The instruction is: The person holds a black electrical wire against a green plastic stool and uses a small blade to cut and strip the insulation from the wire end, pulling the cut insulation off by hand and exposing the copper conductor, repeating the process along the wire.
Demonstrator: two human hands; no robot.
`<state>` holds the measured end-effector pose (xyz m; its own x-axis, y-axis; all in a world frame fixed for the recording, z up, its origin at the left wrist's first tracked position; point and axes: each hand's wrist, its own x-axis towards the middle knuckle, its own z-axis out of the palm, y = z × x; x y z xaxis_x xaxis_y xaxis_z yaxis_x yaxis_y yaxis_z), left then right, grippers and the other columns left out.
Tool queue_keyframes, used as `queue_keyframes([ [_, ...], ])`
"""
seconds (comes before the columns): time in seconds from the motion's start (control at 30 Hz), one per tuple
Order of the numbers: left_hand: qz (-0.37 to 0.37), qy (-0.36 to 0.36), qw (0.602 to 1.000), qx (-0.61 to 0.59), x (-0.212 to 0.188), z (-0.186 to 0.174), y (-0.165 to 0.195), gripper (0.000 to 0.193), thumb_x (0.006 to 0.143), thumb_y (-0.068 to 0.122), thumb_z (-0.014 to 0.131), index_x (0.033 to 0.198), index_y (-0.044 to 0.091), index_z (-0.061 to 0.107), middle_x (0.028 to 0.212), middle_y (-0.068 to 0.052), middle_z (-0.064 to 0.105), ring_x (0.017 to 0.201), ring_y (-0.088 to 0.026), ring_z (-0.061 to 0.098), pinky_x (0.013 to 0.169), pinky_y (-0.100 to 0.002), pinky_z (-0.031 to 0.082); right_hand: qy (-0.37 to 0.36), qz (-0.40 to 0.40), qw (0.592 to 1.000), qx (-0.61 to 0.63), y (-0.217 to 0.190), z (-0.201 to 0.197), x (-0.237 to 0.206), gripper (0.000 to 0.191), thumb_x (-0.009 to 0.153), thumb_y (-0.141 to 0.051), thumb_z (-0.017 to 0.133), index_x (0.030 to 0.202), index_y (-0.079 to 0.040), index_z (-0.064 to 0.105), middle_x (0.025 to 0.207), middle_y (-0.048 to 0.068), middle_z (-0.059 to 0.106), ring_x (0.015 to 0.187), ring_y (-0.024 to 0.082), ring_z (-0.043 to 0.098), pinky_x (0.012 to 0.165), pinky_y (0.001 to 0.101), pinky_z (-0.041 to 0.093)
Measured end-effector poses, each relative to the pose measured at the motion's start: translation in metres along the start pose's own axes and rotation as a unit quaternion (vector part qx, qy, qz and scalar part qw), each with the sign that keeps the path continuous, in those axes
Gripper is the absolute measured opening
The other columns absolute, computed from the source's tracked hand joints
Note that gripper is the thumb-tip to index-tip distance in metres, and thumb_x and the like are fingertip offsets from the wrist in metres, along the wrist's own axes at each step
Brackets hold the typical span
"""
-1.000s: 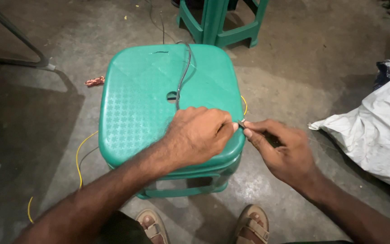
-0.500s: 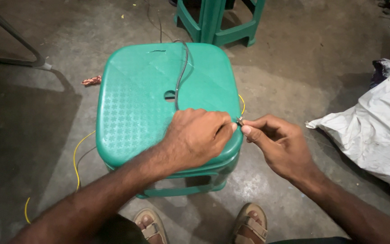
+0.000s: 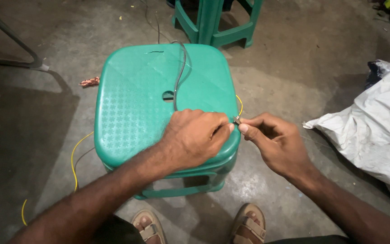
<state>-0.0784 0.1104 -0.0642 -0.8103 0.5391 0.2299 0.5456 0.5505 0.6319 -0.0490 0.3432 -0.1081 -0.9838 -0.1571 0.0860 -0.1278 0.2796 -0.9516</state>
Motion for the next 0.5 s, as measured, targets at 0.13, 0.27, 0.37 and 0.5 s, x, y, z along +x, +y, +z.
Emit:
queue_keyframes([
  [0.13, 0.012, 0.001, 1.000, -0.002, 0.003, -0.001, -0.001, 0.031, 0.097, 0.032, 0.059, 0.079, 0.008, 0.068, 0.069, -0.015, 0.068, 0.067, -0.039, 0.068, 0.060, -0.053, 0.050, 0.000, 0.001, 1.000, 0.005, 0.000, -0.001, 0.005, 0.021, 0.097, -0.014, 0.069, 0.112, 0.001, 0.073, 0.101, 0.006, 0.077, 0.094, 0.010, 0.069, 0.085, 0.0274, 0.058],
  [0.27, 0.008, -0.006, 1.000, -0.001, 0.003, -0.001, -0.004, 0.032, 0.096, 0.033, 0.059, 0.078, 0.008, 0.068, 0.069, -0.015, 0.068, 0.067, -0.039, 0.067, 0.059, -0.053, 0.049, -0.001, 0.022, 1.000, 0.015, 0.000, -0.003, 0.009, 0.022, 0.095, -0.013, 0.071, 0.112, 0.001, 0.074, 0.106, 0.010, 0.079, 0.097, 0.012, 0.071, 0.088, 0.0288, 0.060],
  [0.37, 0.005, -0.016, 1.000, -0.009, 0.004, 0.000, -0.006, 0.032, 0.096, 0.033, 0.059, 0.078, 0.008, 0.068, 0.069, -0.015, 0.068, 0.067, -0.039, 0.067, 0.060, -0.053, 0.049, -0.006, 0.039, 0.998, 0.045, 0.001, -0.004, 0.010, 0.022, 0.094, -0.013, 0.070, 0.111, 0.001, 0.074, 0.108, 0.009, 0.079, 0.100, 0.012, 0.072, 0.090, 0.0297, 0.060],
  [0.5, -0.003, -0.008, 1.000, -0.009, 0.007, -0.001, -0.009, 0.031, 0.096, 0.033, 0.060, 0.078, 0.010, 0.069, 0.069, -0.015, 0.068, 0.067, -0.039, 0.067, 0.060, -0.053, 0.049, -0.010, 0.031, 0.997, 0.067, 0.009, -0.003, 0.017, 0.022, 0.095, -0.013, 0.070, 0.111, 0.001, 0.073, 0.106, 0.008, 0.078, 0.097, 0.011, 0.071, 0.089, 0.0290, 0.060],
])
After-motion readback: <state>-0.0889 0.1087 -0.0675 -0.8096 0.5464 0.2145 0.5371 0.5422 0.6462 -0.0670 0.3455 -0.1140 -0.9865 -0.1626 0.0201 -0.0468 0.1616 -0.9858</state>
